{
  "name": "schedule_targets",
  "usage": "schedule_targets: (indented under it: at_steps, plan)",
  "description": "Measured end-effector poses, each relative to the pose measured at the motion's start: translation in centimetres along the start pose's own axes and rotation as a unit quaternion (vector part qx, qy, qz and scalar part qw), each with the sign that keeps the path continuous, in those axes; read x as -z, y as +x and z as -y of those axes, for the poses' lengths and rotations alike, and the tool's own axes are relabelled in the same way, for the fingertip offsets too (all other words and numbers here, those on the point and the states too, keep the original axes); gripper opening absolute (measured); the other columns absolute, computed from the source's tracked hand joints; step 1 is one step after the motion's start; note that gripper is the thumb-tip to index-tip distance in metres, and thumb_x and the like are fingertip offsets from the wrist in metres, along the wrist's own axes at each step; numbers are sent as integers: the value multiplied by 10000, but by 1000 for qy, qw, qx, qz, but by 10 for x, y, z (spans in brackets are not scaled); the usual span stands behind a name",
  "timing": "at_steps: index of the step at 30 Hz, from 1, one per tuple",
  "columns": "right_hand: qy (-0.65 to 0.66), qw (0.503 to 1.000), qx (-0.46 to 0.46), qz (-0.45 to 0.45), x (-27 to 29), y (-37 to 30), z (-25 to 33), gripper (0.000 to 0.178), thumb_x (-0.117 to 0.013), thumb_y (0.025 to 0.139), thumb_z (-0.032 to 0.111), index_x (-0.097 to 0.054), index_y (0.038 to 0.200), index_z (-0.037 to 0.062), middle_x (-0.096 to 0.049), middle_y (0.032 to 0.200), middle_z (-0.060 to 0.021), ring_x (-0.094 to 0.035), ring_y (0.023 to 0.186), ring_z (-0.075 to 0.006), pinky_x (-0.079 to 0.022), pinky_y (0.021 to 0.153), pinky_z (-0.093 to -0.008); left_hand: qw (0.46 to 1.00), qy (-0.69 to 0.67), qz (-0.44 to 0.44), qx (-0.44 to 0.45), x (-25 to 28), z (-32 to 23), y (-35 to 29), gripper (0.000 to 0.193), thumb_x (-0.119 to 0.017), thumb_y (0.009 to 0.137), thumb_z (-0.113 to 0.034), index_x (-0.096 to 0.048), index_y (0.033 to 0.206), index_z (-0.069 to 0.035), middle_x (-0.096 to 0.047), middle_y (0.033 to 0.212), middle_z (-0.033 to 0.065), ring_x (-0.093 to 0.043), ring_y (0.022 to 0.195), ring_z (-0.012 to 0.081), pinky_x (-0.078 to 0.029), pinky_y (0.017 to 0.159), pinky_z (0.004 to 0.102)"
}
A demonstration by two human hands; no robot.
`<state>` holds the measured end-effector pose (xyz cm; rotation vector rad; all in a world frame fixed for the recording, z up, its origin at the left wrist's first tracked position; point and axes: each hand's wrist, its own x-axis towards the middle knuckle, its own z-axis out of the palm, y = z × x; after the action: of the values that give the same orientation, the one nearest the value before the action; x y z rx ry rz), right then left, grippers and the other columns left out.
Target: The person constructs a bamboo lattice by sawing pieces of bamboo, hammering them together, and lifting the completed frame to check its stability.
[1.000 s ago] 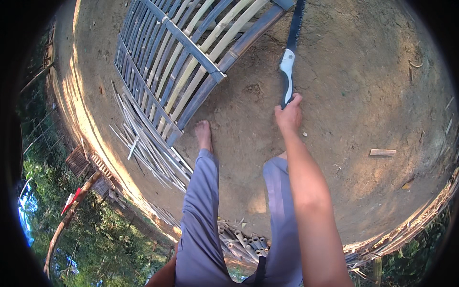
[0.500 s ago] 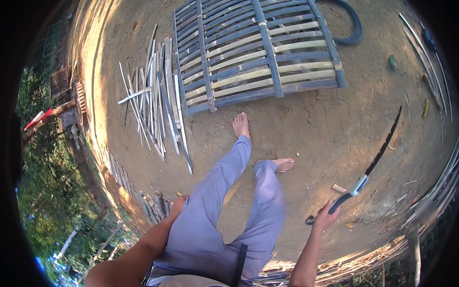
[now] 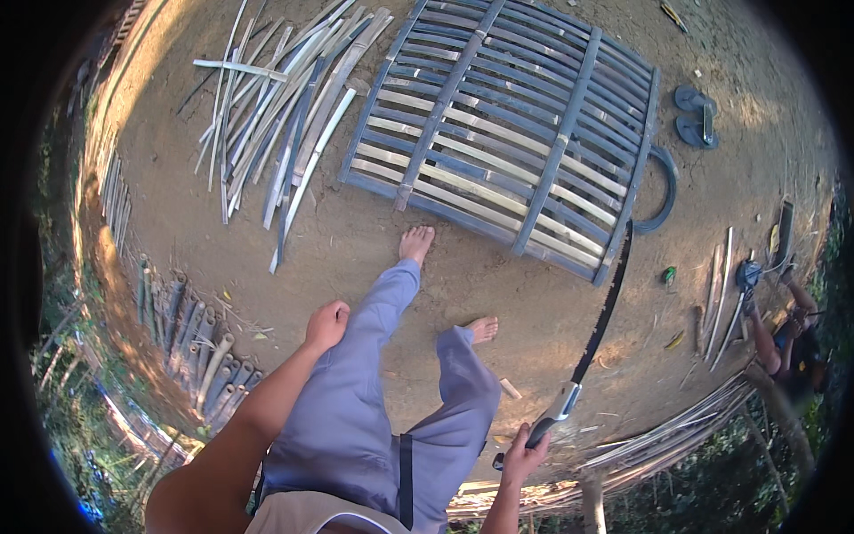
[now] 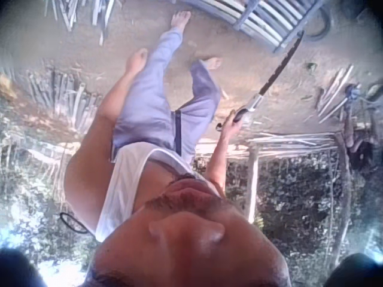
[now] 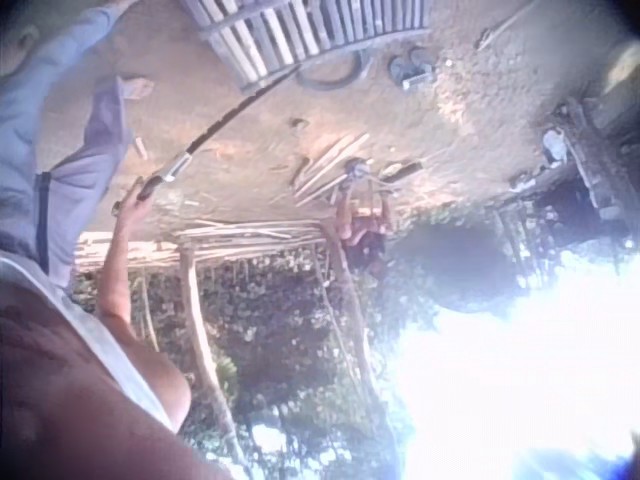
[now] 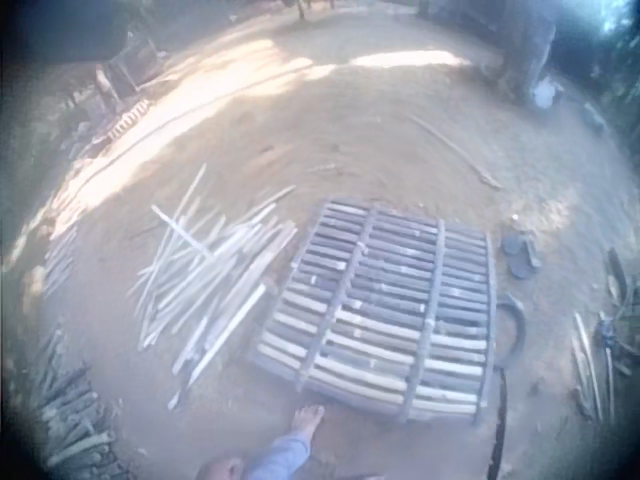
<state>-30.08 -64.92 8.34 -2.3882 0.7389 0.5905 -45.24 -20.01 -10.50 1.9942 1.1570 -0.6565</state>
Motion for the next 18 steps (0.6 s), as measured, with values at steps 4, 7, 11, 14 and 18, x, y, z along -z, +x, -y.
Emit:
schedule_targets:
  at_steps: [4, 7, 11, 14, 18]
  plan:
    - [21, 997, 3, 74, 6, 23, 51, 191, -698, 901, 80, -517, 950, 41, -526, 810, -22, -501, 710, -112, -431, 652, -293, 997, -61, 22, 33, -7, -97, 33, 195, -686, 900, -258, -726, 1009, -101, -735, 894, 186, -721, 813, 364, -561, 762, 457]
    - [-53, 991, 90, 86, 0, 64, 80, 174, -699, 903, 81, -531, 898, 34, -537, 771, -8, -480, 686, -119, -428, 665, -320, 978, -197, -16, 59, -69, -110, 85, 237, -696, 931, -304, -723, 997, -79, -742, 857, 127, -726, 741, 281, -552, 667, 392]
    - [-68, 996, 25, 45, -29, 187, 98, 211, -692, 941, 127, -564, 819, 12, -519, 737, 3, -468, 706, -107, -406, 653, -318, 875, -402, 61, 262, -133, -122, 138, 352, -666, 992, -395, -708, 1136, -76, -755, 1039, 43, -705, 797, 136, -449, 572, 317]
    - [-48, 990, 130, 6, -85, 332, 74, 246, -707, 961, 193, -597, 840, 10, -492, 730, 12, -456, 715, -107, -393, 644, -323, 834, -457, 23, 308, -180, -108, 183, 497, -637, 1014, -465, -634, 1308, -64, -728, 1221, 90, -733, 900, 154, -432, 586, 321]
    - [-8, 990, 140, -22, -134, 482, 42, 304, -715, 981, 303, -601, 963, 22, -505, 799, 19, -453, 775, -101, -396, 697, -318, 797, -540, -13, 269, -234, -117, 245, 887, -409, 987, -766, -434, 1487, -35, -577, 1479, 151, -643, 1248, 238, -428, 686, 368]
